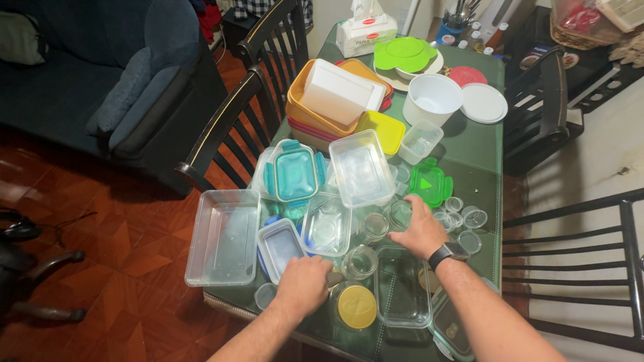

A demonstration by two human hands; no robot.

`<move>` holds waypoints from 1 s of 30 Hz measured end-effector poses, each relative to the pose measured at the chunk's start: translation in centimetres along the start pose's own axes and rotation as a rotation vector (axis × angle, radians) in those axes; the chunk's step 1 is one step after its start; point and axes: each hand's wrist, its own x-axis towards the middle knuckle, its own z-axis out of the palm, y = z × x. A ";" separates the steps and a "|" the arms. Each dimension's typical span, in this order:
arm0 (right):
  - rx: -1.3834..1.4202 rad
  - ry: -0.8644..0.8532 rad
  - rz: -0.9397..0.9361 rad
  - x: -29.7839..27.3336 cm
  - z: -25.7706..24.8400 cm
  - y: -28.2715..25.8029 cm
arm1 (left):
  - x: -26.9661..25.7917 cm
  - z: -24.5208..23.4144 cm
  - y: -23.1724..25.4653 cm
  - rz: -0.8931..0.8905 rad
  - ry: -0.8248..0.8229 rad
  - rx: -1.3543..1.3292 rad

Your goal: The person sorts and stacks various plastic food storage containers and glass jars on a table. They match lids to containers, nest smaller containers inside larger ones, and arrange the items into organized piles.

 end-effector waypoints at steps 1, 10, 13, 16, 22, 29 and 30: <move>-0.010 -0.007 0.015 0.0 0.0 -0.1 | 0.1 0.3 -0.2 0.026 -0.012 0.024; -0.125 0.041 -0.065 -1.1 -2.3 -0.5 | 0.3 0.9 -0.4 0.188 0.187 -0.037; -0.030 0.232 -0.161 -2.4 -3.2 0.0 | -0.1 -1.3 0.8 0.164 0.251 -0.119; -0.001 0.318 -0.219 -3.7 -3.7 0.2 | -0.5 -4.3 2.6 0.195 0.256 -0.258; 0.104 0.379 -0.276 -5.6 -4.3 -1.0 | -1.1 -4.7 5.8 0.527 -0.084 -0.171; 0.120 0.350 -0.289 -7.6 -4.8 -0.9 | 0.0 5.3 2.9 0.664 0.105 0.125; 0.119 0.352 -0.293 -7.7 -4.9 -0.8 | 0.3 6.6 2.2 0.693 0.155 0.099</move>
